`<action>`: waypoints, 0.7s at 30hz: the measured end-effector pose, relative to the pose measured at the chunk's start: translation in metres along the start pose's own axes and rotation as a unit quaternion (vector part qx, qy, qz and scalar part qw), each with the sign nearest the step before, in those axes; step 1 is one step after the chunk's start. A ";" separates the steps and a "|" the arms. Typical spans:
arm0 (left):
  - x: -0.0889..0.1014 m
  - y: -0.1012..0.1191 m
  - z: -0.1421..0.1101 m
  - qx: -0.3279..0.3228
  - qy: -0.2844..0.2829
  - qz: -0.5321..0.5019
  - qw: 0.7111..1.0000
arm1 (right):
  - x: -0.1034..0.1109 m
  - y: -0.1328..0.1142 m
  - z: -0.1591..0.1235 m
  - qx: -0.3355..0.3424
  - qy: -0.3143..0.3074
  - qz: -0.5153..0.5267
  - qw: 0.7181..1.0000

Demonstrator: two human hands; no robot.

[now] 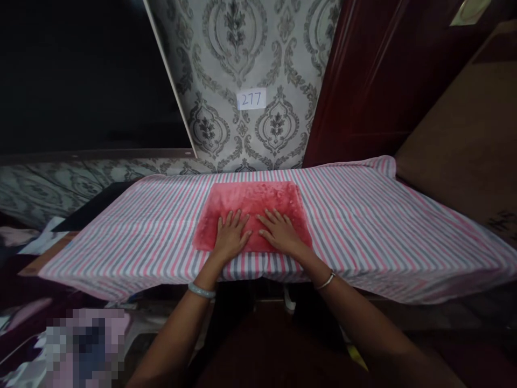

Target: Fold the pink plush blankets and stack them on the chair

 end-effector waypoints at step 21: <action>0.009 -0.140 -0.067 0.344 0.014 -0.335 0.877 | 0.035 0.123 -0.077 -0.218 0.172 0.254 0.926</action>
Point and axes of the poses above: each hand's wrist, its own z-axis towards the middle knuckle, its own x-axis out of the back of the hand, y = z × x, the point moved 8 cm from there along z, towards the middle knuckle, and after that the axes turned 12 degrees about z, right-handed, at the moved point
